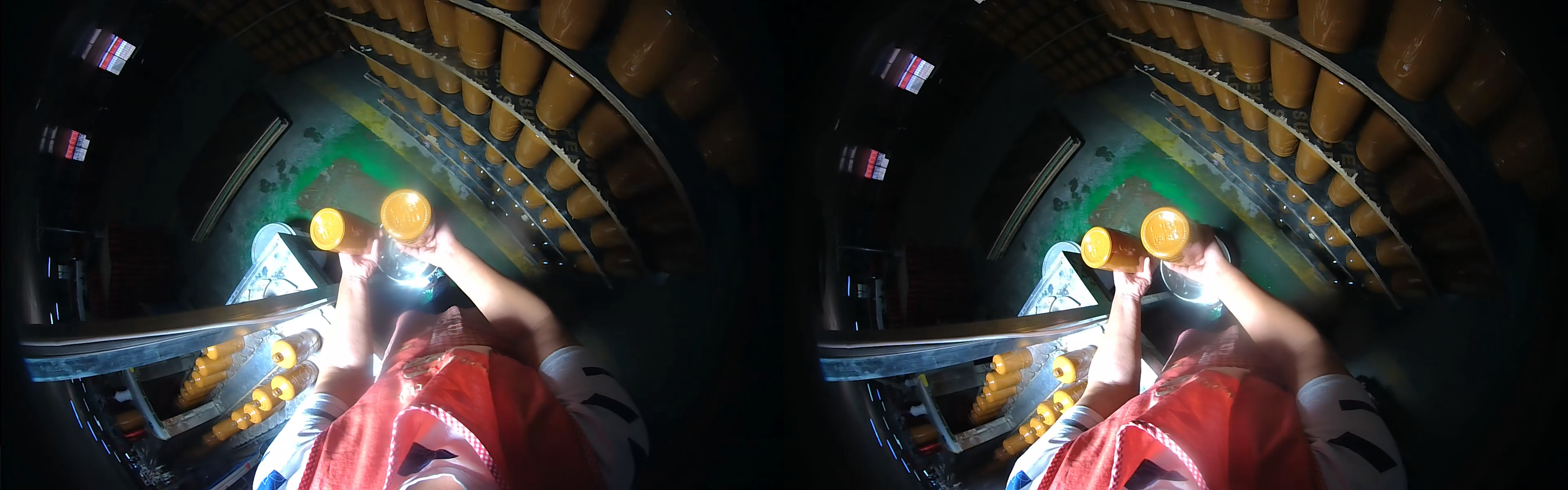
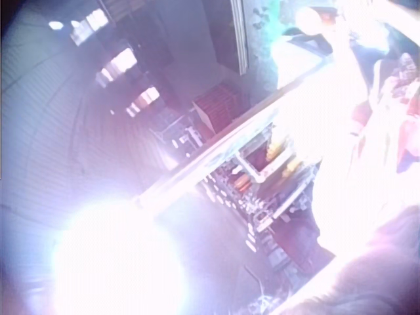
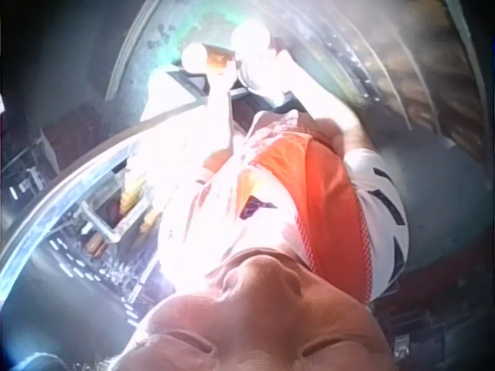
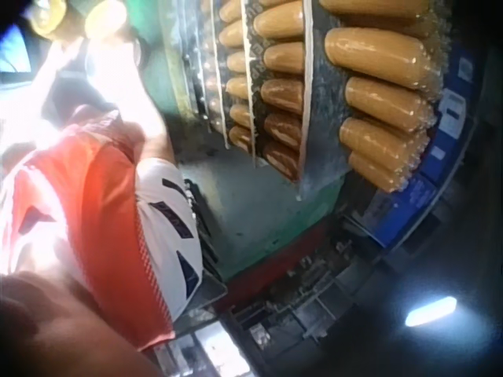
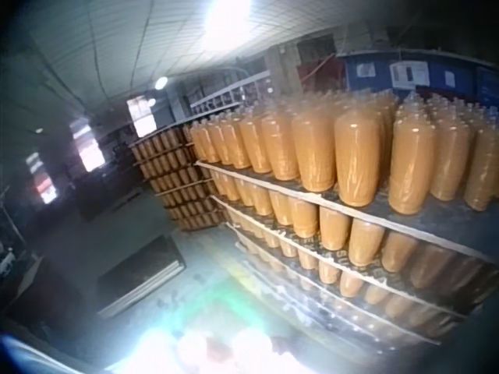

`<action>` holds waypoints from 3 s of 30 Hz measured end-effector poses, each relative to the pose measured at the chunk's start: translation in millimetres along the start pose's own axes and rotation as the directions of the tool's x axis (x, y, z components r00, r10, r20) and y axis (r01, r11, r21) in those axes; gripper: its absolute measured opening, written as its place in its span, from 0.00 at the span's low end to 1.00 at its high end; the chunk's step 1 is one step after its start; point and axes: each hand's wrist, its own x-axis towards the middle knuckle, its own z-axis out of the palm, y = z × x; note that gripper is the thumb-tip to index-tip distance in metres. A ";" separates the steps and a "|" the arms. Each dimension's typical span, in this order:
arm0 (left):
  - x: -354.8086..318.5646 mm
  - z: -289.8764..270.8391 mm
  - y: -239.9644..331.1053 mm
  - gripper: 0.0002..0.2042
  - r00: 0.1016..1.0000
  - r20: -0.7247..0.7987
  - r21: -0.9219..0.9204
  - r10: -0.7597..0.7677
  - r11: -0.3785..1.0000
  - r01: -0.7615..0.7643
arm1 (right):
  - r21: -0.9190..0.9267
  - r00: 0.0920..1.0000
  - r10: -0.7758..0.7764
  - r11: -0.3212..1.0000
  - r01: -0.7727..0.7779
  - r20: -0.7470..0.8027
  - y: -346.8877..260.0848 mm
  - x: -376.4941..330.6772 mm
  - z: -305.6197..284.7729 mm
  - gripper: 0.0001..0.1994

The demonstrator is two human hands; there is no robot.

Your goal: The person moves a pallet of amber containers with a manual pallet jack, then repeatedly picks up containers, pours liquid from a metal bowl into each, and places them onto a conveyor belt. The process continues with multiple containers being filled and transferred.

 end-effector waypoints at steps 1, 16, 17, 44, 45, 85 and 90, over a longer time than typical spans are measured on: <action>-5.2 10.6 -1.5 0.26 1.000 0.026 0.026 -0.013 1.000 0.012 | -0.001 0.999 -0.005 1.000 0.005 0.035 1.8 7.3 -4.5 0.30; -94.1 -1.8 -51.1 0.17 0.961 0.122 0.470 0.249 0.838 -0.277 | -0.083 0.948 -0.121 0.985 0.152 0.294 23.9 -12.6 -98.1 0.17; -95.2 -32.4 -64.1 0.19 0.891 0.245 0.708 0.381 0.558 -0.433 | -0.093 0.945 -0.122 0.983 0.157 0.305 20.1 -21.1 -124.5 0.18; -539.5 -234.1 436.7 0.19 -0.190 0.313 0.947 0.931 -0.322 -0.015 | -0.489 0.876 -0.382 0.728 0.481 0.294 330.2 -127.3 26.3 0.25; -529.8 -251.6 449.0 0.19 -0.165 0.267 0.962 0.949 -0.273 -0.013 | -0.506 0.859 -0.405 0.694 0.512 0.313 346.5 -127.3 43.0 0.25; -468.1 -270.4 459.1 0.18 -0.038 0.271 0.963 0.962 -0.270 0.021 | -0.143 0.251 0.269 -0.363 0.921 0.930 637.0 121.9 240.6 0.23; -487.4 -206.6 405.6 0.21 -0.218 0.358 0.932 0.908 -0.331 0.151 | -0.185 0.122 0.456 0.095 0.978 0.882 506.8 4.4 216.4 0.19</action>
